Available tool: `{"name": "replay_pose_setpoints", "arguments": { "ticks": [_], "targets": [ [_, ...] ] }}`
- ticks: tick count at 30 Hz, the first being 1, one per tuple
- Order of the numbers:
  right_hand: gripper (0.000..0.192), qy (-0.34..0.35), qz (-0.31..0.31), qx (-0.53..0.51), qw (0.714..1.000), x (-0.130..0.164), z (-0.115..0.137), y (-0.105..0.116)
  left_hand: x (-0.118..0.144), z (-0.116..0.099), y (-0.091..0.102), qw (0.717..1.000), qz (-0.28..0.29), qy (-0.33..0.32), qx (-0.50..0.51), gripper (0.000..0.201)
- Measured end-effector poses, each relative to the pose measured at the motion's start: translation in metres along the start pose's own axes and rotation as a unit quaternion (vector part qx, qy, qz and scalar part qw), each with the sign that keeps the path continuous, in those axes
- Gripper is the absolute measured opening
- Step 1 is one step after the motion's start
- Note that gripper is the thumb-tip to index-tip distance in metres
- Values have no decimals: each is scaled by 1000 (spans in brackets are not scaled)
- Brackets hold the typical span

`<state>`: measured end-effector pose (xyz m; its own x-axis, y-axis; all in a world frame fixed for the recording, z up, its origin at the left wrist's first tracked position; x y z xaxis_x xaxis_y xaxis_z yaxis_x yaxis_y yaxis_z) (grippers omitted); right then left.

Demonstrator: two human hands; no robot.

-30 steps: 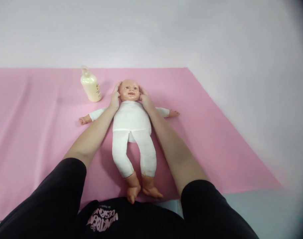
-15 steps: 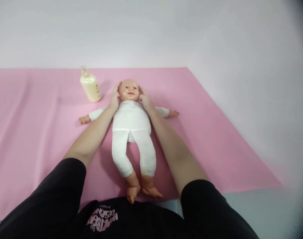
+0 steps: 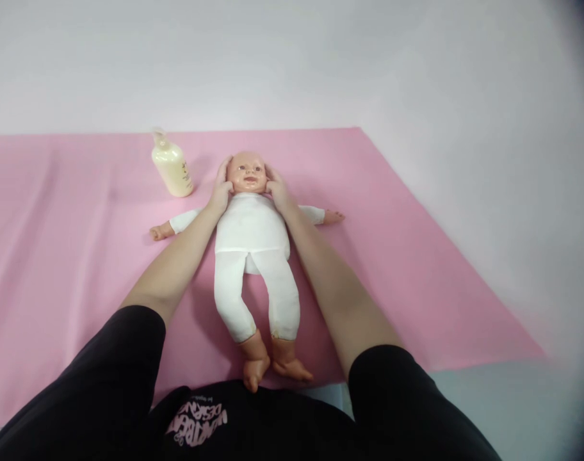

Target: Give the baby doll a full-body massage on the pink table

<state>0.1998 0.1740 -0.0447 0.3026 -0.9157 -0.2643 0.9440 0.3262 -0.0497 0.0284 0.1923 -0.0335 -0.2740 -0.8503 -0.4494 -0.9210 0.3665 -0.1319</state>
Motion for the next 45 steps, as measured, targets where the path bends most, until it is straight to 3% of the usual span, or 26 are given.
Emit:
{"name": "replay_pose_setpoints", "arguments": {
  "ticks": [9, 21, 31, 45],
  "targets": [
    [81, -1, 0, -1, 1000, 0, 1, -1, 1, 6, 1, 1000, -7, 14, 17, 84],
    [83, -5, -7, -6, 1000, 2, 7, -3, 6, -13, -2, 999, -3, 32, 25, 77],
    [77, -20, -9, 1, 1000, 3, 7, -4, 5, -3, -2, 998, -17, 46, 32, 81],
    [81, -10, -1, -16, 1000, -2, 3, -3, 11, -27, -16, 998, 3, 40, 52, 76]
  ]
}}
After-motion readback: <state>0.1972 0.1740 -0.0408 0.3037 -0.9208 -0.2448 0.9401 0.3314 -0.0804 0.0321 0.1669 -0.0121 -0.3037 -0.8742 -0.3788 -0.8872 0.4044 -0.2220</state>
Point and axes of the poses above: each hand's wrist, its own x-axis away from the middle knuckle, its own y-axis out of the back of the hand, z = x × y, the point moved 7 cm from there along -x, towards the middle knuckle, and after that the axes turned 13 degrees about z, right-handed, at the moved point
